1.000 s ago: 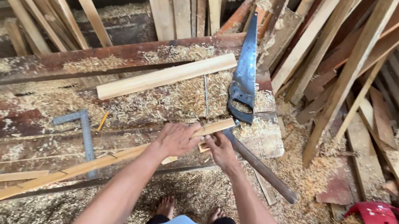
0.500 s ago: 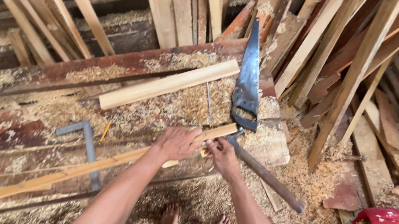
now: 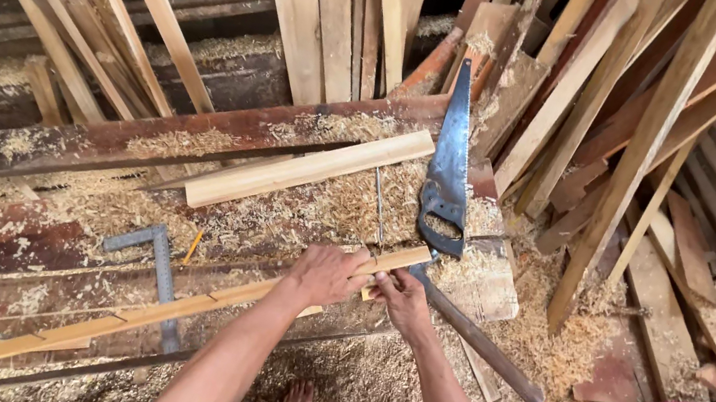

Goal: The person assembles a small wooden ladder on a workbench: they position thin wood strips as rungs across two side rails, mark positions with a pencil, check alignment with a try square, and hammer nails to fasten each rung, then lift the assembled ladder frame.

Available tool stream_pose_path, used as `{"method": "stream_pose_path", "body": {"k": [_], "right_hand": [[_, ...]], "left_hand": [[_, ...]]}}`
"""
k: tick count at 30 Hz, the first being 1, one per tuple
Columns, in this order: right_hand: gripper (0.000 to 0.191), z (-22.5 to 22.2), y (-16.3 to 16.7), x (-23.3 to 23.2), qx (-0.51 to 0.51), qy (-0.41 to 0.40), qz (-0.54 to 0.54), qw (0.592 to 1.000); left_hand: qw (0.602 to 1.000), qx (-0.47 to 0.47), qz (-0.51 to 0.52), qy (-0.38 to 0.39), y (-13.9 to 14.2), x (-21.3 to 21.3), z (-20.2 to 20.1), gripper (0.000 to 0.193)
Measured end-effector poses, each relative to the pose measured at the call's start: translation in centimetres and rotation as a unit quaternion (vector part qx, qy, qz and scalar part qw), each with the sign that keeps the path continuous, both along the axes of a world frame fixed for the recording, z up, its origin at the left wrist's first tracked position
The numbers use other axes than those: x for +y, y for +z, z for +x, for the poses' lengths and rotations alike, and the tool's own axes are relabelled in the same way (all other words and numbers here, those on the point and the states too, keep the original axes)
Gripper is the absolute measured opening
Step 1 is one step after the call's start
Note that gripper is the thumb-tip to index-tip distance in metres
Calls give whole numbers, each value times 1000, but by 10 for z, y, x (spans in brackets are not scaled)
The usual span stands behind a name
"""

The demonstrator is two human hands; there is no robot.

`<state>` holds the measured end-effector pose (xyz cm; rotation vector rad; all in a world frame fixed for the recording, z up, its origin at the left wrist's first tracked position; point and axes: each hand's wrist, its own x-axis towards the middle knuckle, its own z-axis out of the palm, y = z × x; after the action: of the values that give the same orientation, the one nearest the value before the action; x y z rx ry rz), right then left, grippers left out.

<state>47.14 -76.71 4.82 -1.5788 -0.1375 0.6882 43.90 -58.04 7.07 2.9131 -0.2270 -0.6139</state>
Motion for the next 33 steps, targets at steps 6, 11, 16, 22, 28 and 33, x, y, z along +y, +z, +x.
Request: {"method": "stream_pose_path", "body": {"k": [6, 11, 16, 22, 28, 33], "right_hand": [[40, -2, 28, -18, -29, 29, -231, 972], [87, -8, 5, -85, -319, 6, -611, 725], [42, -27, -25, -135, -262, 74, -553, 788], [24, -67, 4, -143, -70, -133, -361, 920], [22, -49, 110, -107, -84, -81, -232, 966], [68, -67, 194, -56, -121, 40, -298, 946]], "left_hand": [[1000, 6, 0, 12, 9, -3, -1, 34], [1000, -1, -7, 16, 2, -2, -2, 31], [996, -78, -32, 8, -4, 0, -3, 32], [996, -12, -84, 31, 0, 3, -1, 29], [1000, -25, -13, 7, 6, 4, -3, 37], [1000, -13, 18, 0, 16, 2, -3, 36]]}}
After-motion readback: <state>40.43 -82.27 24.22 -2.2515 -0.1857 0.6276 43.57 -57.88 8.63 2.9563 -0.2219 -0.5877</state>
